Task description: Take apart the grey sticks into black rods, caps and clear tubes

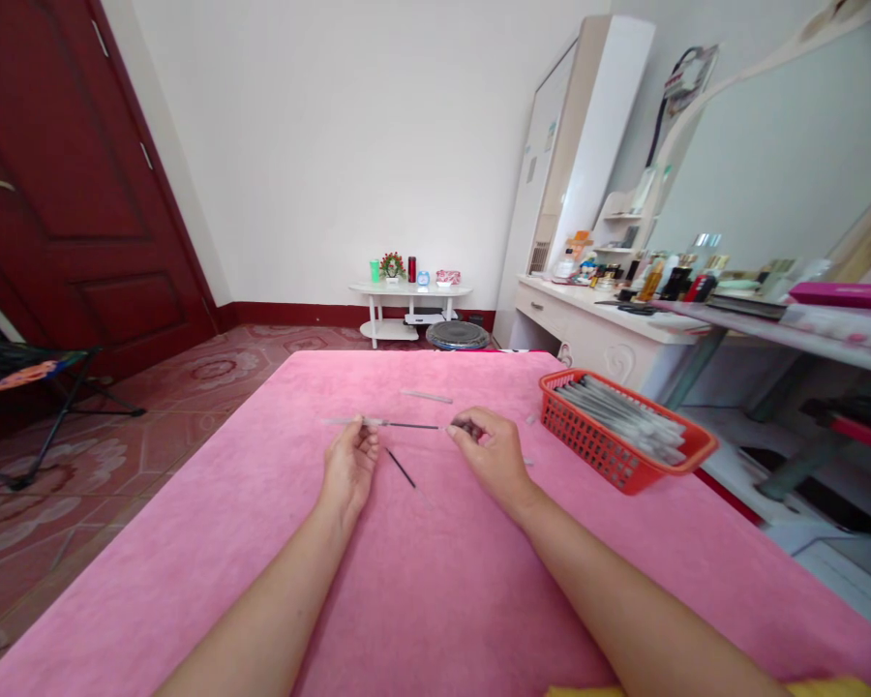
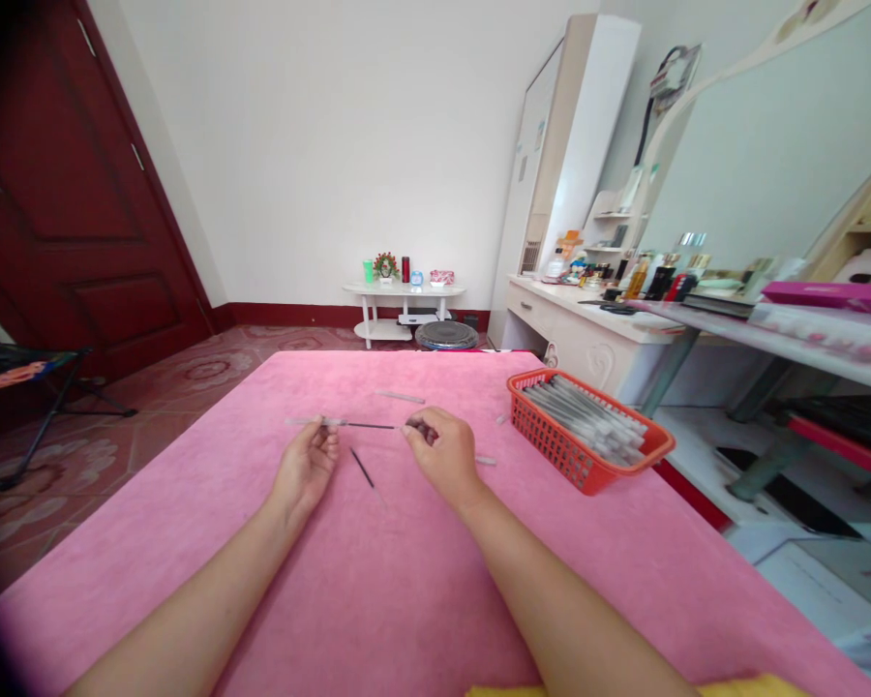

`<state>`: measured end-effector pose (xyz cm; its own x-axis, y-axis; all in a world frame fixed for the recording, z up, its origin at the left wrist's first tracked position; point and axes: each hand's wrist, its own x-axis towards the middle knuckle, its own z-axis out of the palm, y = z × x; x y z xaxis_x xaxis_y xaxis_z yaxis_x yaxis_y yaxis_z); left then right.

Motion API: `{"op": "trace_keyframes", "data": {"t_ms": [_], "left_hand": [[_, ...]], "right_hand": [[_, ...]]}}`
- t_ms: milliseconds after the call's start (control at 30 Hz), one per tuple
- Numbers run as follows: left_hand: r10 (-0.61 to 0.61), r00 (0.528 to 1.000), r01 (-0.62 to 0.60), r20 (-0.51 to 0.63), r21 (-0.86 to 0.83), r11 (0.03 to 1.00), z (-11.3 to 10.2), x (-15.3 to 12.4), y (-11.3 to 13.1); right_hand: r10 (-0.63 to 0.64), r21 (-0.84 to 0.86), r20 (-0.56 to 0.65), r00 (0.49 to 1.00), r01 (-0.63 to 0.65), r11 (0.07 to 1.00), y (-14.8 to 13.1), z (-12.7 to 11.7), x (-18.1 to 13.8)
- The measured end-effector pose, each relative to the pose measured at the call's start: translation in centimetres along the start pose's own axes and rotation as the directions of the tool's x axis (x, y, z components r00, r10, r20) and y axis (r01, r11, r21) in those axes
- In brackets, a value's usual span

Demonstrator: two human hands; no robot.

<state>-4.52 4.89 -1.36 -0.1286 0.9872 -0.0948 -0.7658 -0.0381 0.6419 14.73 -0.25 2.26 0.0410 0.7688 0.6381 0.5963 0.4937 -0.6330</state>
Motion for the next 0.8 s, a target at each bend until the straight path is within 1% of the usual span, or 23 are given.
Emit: {"op": "trace_keyframes", "data": {"t_ms": [100, 167, 267, 333, 433, 500, 533, 600, 667, 733, 800], "left_hand": [[-0.084, 0.996, 0.083, -0.011, -0.035, 0.996, 0.1, 0.1, -0.2], [-0.081, 0.997, 0.081, 0.011, 0.002, 0.997, 0.1, -0.1, -0.3], [-0.053, 0.995, 0.046, 0.089, 0.086, 0.995, 0.3, -0.8, -0.5], [-0.076, 0.986, 0.059, 0.149, 0.117, 0.991, 0.8, -1.6, -0.8], [-0.177, 0.959, 0.149, 0.221, 0.137, 0.979, 1.7, -2.9, -1.3], [-0.241, 0.939, 0.219, 0.245, 0.113, 0.969, 2.2, -3.4, -1.6], [-0.256, 0.937, 0.244, 0.239, 0.079, 0.967, 2.3, -3.4, -1.7], [-0.254, 0.949, 0.262, 0.189, -0.019, 0.965, 2.4, -3.3, -1.7], [-0.227, 0.967, 0.240, 0.114, -0.118, 0.963, 2.3, -2.8, -1.4], [-0.205, 0.977, 0.213, 0.060, -0.178, 0.961, 2.2, -2.4, -1.1], [-0.201, 0.979, 0.204, 0.036, -0.196, 0.959, 2.2, -2.3, -0.9]], "right_hand": [[-0.077, -0.061, 0.053, 0.996, 0.080, 0.995, -0.7, -1.1, 0.7], [-0.104, -0.105, 0.079, 0.992, 0.112, 0.988, -1.2, -1.8, 1.1], [-0.109, -0.142, 0.091, 0.990, 0.121, 0.982, -1.6, -2.2, 1.4], [-0.101, -0.149, 0.101, 0.990, 0.115, 0.982, -1.8, -2.1, 1.3], [-0.096, -0.120, 0.126, 0.987, 0.111, 0.987, -2.2, -1.6, 1.0], [-0.090, -0.048, 0.128, 0.988, 0.096, 0.994, -2.2, -1.4, 1.0], [-0.077, 0.001, 0.115, 0.990, 0.077, 0.997, -2.1, -1.4, 1.1], [-0.025, 0.089, 0.059, 0.998, 0.020, 0.996, -1.3, -1.6, 1.5], [0.044, 0.102, -0.006, 0.999, -0.043, 0.994, 0.3, -1.9, 1.9], [0.103, 0.003, -0.028, 0.994, -0.103, 0.995, 2.4, -2.1, 2.2], [0.143, -0.168, 0.021, 0.990, -0.137, 0.976, 4.4, -2.1, 2.0]]}}
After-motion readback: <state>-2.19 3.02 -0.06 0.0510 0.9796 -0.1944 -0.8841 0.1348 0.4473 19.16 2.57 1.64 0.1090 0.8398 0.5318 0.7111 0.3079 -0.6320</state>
